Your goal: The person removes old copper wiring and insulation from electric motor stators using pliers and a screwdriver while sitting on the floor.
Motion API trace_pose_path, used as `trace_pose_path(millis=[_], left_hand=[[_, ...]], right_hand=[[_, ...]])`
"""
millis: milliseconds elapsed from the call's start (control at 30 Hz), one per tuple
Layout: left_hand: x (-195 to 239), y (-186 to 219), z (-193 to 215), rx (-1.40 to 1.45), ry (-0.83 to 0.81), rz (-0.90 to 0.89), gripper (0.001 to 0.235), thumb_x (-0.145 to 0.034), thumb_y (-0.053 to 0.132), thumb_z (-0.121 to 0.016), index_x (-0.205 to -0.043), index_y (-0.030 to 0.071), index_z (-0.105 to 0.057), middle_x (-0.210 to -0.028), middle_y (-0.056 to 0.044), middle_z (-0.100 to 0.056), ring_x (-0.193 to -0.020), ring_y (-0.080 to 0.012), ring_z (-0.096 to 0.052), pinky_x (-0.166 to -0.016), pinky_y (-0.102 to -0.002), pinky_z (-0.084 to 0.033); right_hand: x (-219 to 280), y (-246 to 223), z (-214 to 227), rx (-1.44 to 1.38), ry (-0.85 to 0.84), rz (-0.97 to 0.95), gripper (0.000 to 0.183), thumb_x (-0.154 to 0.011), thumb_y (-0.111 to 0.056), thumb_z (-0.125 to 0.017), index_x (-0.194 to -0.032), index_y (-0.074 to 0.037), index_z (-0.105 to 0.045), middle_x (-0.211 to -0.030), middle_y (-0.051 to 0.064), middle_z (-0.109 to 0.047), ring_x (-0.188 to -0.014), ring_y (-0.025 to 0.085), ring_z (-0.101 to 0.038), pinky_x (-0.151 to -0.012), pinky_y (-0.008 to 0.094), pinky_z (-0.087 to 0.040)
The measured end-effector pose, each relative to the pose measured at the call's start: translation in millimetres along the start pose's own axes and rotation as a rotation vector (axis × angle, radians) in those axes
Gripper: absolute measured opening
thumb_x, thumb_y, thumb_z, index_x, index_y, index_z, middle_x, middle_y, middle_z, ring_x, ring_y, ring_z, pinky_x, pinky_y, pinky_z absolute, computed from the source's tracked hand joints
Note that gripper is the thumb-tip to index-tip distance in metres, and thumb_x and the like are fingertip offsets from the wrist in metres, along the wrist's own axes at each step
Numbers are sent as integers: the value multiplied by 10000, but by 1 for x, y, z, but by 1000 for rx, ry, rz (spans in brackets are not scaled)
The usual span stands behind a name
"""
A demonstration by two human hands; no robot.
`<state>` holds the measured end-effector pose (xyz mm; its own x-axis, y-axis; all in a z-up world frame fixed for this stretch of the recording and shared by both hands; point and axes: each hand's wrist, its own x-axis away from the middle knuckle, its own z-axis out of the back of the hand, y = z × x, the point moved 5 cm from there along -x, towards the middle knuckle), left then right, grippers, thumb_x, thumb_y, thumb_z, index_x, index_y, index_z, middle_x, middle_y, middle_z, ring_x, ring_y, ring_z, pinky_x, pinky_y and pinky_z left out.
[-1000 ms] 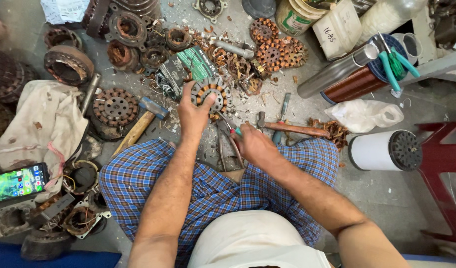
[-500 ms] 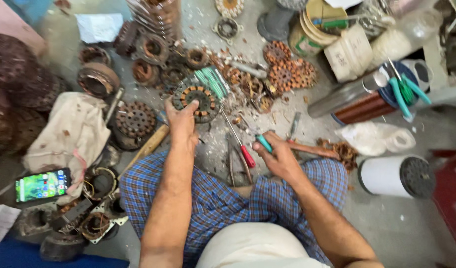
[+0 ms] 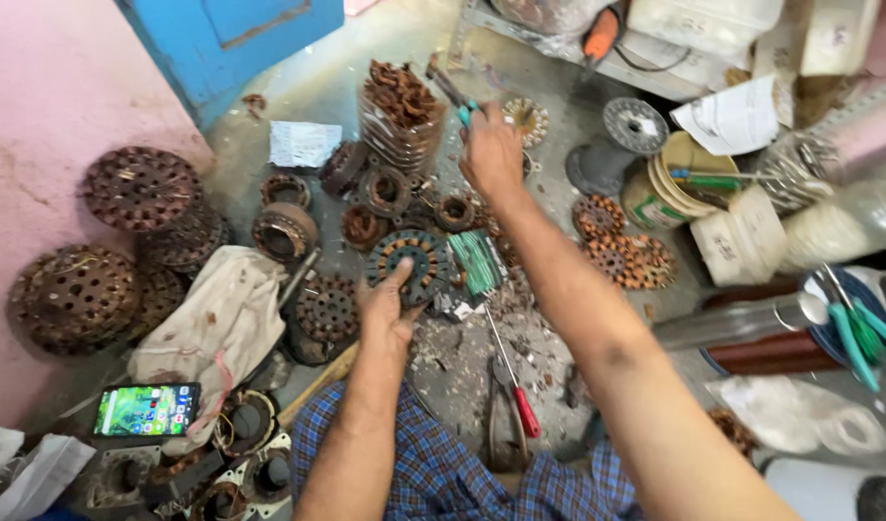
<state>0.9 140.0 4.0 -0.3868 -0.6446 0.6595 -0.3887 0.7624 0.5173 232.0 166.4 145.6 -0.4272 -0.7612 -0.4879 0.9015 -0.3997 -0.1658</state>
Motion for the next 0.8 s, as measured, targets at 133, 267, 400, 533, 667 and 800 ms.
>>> trace_pose_path(millis=[133, 267, 400, 533, 667, 800], left_hand=[[6, 12, -12, 56, 2, -12, 705, -766, 59, -783, -1418, 128, -523, -1227, -153, -712, -941, -273, -764, -661, -398, -693], [17, 11, -12, 74, 37, -4, 804, -774, 38, -787, -1483, 147, -425, -1248, -203, -674, -932, -320, -752, -655, -406, -669], [33, 2, -4, 55, 94, 52, 852, -780, 57, -790, -1515, 154, -371, -1245, -213, -683, -913, -326, -760, -662, -404, -661], [48, -2, -1, 25, 2, 41, 820, -772, 101, -773, -1516, 114, -428, -1238, -207, -676, -895, -279, -767, -653, -413, -698], [45, 2, -4, 28, 21, 53, 879, -772, 64, -780, -1534, 138, -348, -1245, -235, -693, -936, -304, -765, -704, -403, -689], [56, 6, 6, 18, 121, 105, 866, -760, 91, -792, -1515, 150, -373, -1230, -209, -697, -919, -283, -768, -667, -405, -683]], right_hand=[[-36, 15, -60, 233, -495, -149, 345, -833, -195, -749, -1121, -32, -654, -1242, 204, -556, -1095, 399, -588, -940, 556, -479], [-29, 25, -67, 130, -419, -168, 191, -893, -72, -655, -1079, -70, -699, -1244, 184, -572, -1043, 317, -644, -908, 502, -542], [-36, 22, -69, -288, -14, -30, 151, -1044, -141, -608, -1144, -31, -635, -1152, 188, -554, -955, 302, -631, -788, 477, -562], [-90, 13, -108, -289, 80, 192, 130, -1019, -130, -676, -1122, -53, -659, -1152, 163, -582, -1018, 349, -641, -845, 471, -545], [-148, 11, -176, -176, -89, 274, 320, -860, -170, -803, -1115, -36, -663, -1171, 209, -576, -1048, 434, -594, -880, 500, -495], [-139, 32, -230, -189, -426, 129, 230, -914, -191, -755, -1122, -106, -708, -1174, 165, -697, -1120, 363, -682, -953, 458, -546]])
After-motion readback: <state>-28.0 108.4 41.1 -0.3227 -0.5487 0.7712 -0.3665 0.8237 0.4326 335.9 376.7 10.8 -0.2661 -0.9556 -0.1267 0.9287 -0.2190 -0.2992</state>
